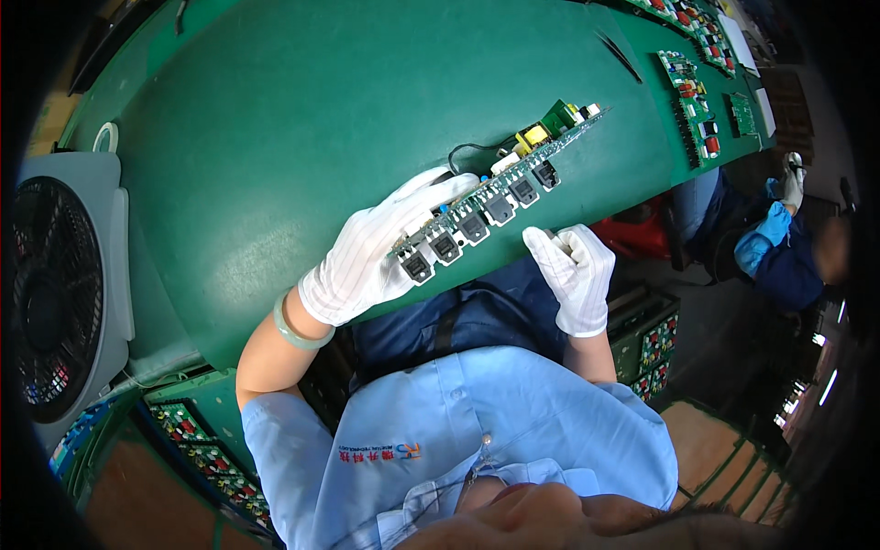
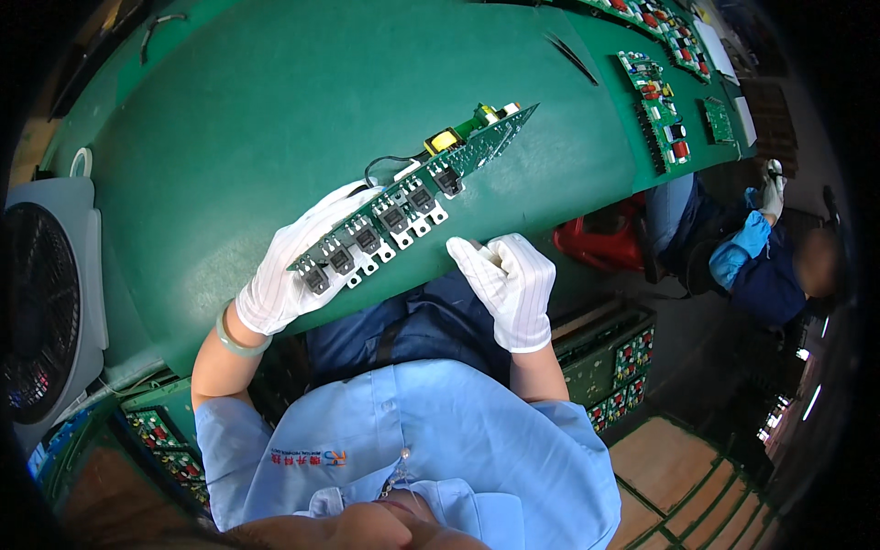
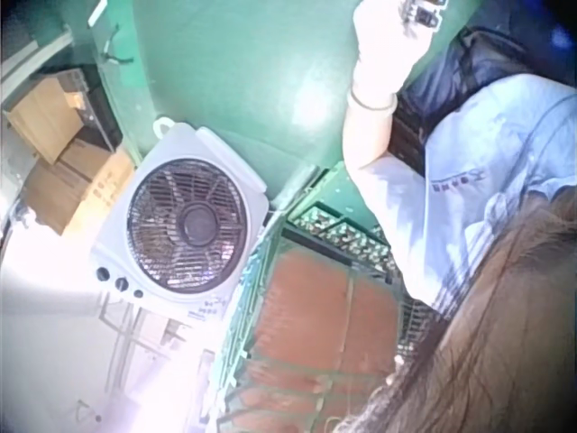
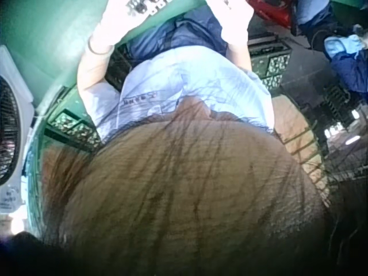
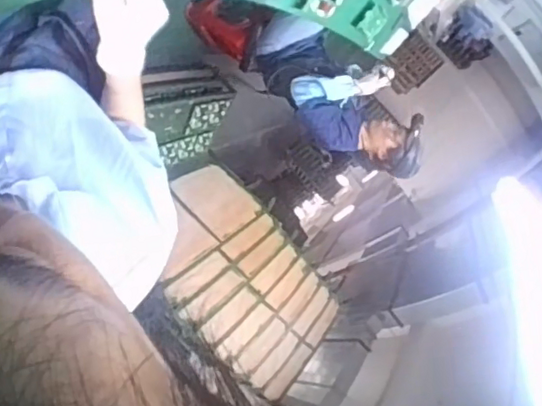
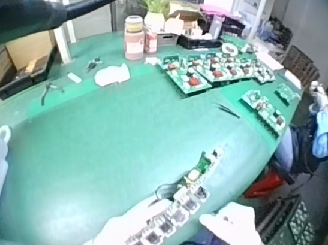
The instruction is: The person assembles green circuit boards at a workstation, using a white cloth to wipe the board surfaces and tweezers to handle small components. The person repeatedly flips the boards over to inspect and clean both sides, placing finished units into a green tray.
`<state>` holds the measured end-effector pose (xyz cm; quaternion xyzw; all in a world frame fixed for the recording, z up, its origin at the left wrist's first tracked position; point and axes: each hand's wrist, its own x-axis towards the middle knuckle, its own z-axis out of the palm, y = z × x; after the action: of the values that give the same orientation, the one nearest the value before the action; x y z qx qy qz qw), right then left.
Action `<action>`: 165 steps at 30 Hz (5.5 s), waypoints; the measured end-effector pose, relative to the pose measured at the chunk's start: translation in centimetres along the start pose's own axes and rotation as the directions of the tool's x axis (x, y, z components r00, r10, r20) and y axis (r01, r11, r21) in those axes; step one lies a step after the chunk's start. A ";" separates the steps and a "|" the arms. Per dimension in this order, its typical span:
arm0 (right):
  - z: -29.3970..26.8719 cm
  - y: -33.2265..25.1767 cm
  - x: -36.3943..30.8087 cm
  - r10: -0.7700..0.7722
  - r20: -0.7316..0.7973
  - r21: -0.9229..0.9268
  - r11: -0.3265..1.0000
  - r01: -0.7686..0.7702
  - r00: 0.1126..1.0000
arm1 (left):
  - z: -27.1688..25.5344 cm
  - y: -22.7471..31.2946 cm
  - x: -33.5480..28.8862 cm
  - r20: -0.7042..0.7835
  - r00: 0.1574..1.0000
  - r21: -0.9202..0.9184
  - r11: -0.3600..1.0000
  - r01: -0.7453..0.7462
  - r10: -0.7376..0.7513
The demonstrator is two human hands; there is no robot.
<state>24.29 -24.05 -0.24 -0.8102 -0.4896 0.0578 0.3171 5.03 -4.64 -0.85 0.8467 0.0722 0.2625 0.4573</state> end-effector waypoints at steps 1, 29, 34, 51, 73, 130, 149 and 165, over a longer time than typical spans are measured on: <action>-0.2 -0.2 0.0 0.016 0.033 -0.012 1.000 -0.015 0.999 | 0.0 -0.1 -0.1 0.000 1.000 -0.002 1.000 -0.003 0.003; 2.7 -0.8 1.0 -0.246 -0.092 -0.111 0.966 0.235 0.965 | 0.4 -1.1 -0.7 0.029 0.998 -0.060 0.997 0.050 -0.049; 2.8 -0.7 0.9 -0.263 -0.108 -0.116 0.961 0.250 0.959 | 0.3 -0.8 -0.5 0.020 0.999 -0.034 0.999 0.038 -0.037; 2.7 -0.7 0.9 -0.251 -0.114 -0.104 0.965 0.240 0.961 | 0.4 -0.7 -0.2 0.010 1.000 -0.027 1.000 0.004 -0.004; 0.4 -0.8 -1.0 0.150 0.218 0.146 0.972 -0.184 0.964 | -2.1 -1.3 -0.7 0.246 0.966 -0.303 0.941 0.148 -0.072; 2.4 0.0 -2.3 0.079 0.308 0.840 0.446 -0.310 0.948 | 6.1 4.1 -4.3 -0.228 0.704 -0.970 0.222 -0.101 -0.673; -0.5 -0.8 5.9 0.209 0.442 0.665 0.576 -0.476 0.872 | 4.6 8.2 -7.9 0.231 0.745 -0.635 0.483 0.603 -0.626; 0.1 5.7 9.2 -0.041 0.018 0.784 0.620 0.012 0.999 | -3.4 -0.6 -0.2 -0.132 0.882 -0.559 0.769 0.311 -0.453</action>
<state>33.31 -18.16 -1.60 -0.5829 -0.4326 0.2742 0.6308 3.18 -1.83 0.10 0.6154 0.2292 0.2806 0.7000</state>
